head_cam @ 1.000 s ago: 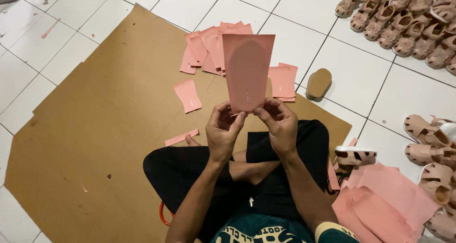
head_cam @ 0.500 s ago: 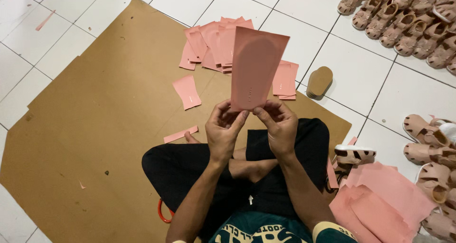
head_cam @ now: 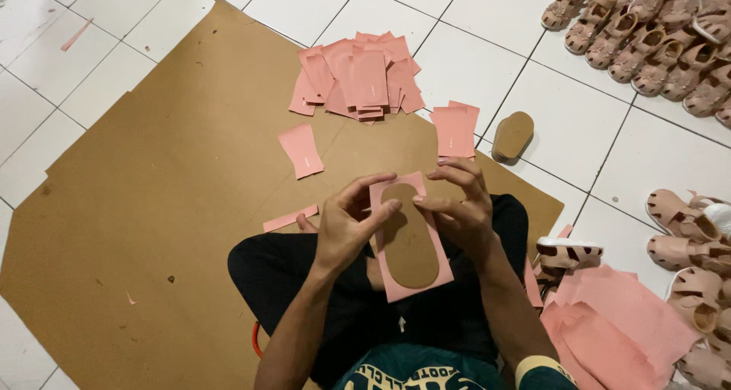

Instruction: The person sits on the floor and picks up pink cut shoe upper pieces one at a time, holding each up and aligning it against a shoe last to compare its shape. They fold, press and smooth some pieces by hand, then stack the checked pieces with a pile of completed ones.

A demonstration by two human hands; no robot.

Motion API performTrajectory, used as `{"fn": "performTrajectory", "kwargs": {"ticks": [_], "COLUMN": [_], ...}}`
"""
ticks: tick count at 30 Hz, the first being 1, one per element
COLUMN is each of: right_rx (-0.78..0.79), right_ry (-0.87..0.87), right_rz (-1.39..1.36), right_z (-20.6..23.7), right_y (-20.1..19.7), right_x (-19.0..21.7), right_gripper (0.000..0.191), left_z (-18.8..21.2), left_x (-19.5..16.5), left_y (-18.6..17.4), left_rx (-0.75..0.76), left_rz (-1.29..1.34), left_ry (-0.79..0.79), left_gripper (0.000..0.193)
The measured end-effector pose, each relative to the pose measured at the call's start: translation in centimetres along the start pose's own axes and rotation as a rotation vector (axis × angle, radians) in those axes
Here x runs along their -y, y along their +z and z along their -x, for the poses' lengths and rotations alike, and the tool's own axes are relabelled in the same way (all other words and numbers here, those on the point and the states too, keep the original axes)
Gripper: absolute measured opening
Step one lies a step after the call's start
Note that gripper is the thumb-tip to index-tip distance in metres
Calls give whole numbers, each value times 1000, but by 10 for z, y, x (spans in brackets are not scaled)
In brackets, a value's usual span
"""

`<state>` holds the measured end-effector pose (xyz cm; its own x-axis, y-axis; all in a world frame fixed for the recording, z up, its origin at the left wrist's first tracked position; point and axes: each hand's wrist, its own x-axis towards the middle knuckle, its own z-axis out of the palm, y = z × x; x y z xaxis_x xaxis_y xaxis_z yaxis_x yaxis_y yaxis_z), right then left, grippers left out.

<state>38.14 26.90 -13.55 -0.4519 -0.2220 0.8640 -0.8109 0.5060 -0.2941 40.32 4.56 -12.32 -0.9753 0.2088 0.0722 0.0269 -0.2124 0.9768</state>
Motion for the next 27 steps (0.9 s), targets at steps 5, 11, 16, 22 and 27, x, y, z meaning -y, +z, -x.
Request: {"fn": "performTrajectory", "kwargs": {"ticks": [5,11,16,22,27], "right_rx": [4,0,-58,388,566], "right_ry": [-113,-121,374,817,634], "right_rz": [54,44,-341,-501,-380], "right_z": [-3,-4,-9,-24,-39], "right_y": [-3,-6,-8,-17,-32], "right_x": [4,10,26,29,20], "right_gripper": [28,27,10,52,42], "left_z": [3,11,10,7,2], "left_x": [-27,-32,-21,-15,-14], "left_y": [8,14,16,17,-9], "left_rx": [9,21,-17,-89,-30], "left_rz": [-74,-110,-127,-102,-17], "left_ry": [-63,78,134,168,-230], "left_gripper": [40,27,23,24,31]}}
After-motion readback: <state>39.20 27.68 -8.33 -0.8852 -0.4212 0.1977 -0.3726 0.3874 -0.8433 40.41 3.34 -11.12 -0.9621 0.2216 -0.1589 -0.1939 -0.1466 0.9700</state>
